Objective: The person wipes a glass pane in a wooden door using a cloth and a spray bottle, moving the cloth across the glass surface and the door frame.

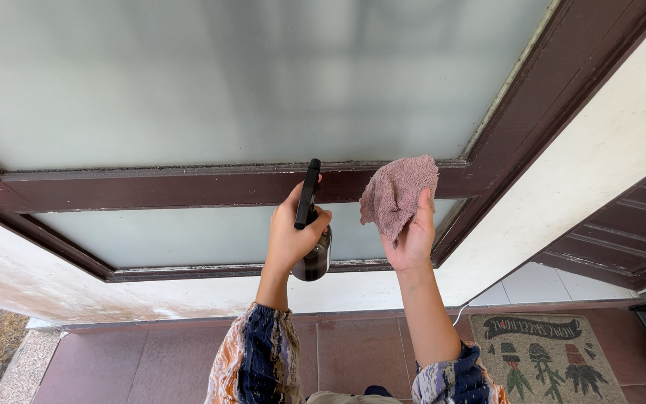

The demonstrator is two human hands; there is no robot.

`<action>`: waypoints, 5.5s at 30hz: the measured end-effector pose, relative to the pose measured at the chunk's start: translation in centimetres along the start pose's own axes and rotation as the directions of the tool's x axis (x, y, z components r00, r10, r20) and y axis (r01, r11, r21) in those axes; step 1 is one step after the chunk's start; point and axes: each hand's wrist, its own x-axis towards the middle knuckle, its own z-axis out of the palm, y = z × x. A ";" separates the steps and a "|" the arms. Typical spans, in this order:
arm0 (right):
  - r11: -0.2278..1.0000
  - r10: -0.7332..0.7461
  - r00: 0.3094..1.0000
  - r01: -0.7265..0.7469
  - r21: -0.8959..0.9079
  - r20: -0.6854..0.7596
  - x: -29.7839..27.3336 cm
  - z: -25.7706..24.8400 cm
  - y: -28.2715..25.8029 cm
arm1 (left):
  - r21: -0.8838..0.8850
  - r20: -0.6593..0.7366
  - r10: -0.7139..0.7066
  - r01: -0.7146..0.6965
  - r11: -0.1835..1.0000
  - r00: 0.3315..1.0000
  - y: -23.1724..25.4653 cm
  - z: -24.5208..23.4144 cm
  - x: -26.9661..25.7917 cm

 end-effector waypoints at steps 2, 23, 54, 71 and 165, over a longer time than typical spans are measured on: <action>1.000 -0.005 1.000 0.005 -0.019 0.027 0.0 0.2 -0.1 | 0.007 -0.001 -0.010 0.010 1.000 1.000 0.7 0.2 0.4; 0.998 -0.039 0.999 0.039 -0.044 -0.002 -0.1 -0.2 -1.4 | 0.005 -0.017 0.006 -0.005 1.000 1.000 3.1 1.5 2.4; 0.928 -0.313 0.949 0.312 -0.206 0.030 3.5 -0.1 -4.5 | -0.105 0.030 0.055 -0.052 0.993 0.998 8.8 7.1 6.0; -0.673 -0.181 0.571 0.522 -0.524 0.801 17.1 2.2 2.6 | -0.140 -0.128 -0.089 0.071 0.988 0.988 8.9 0.4 2.1; -0.868 0.079 0.386 0.481 -0.128 0.919 25.7 14.9 -13.7 | -0.160 0.084 0.088 -0.074 0.984 0.993 9.8 -4.4 7.8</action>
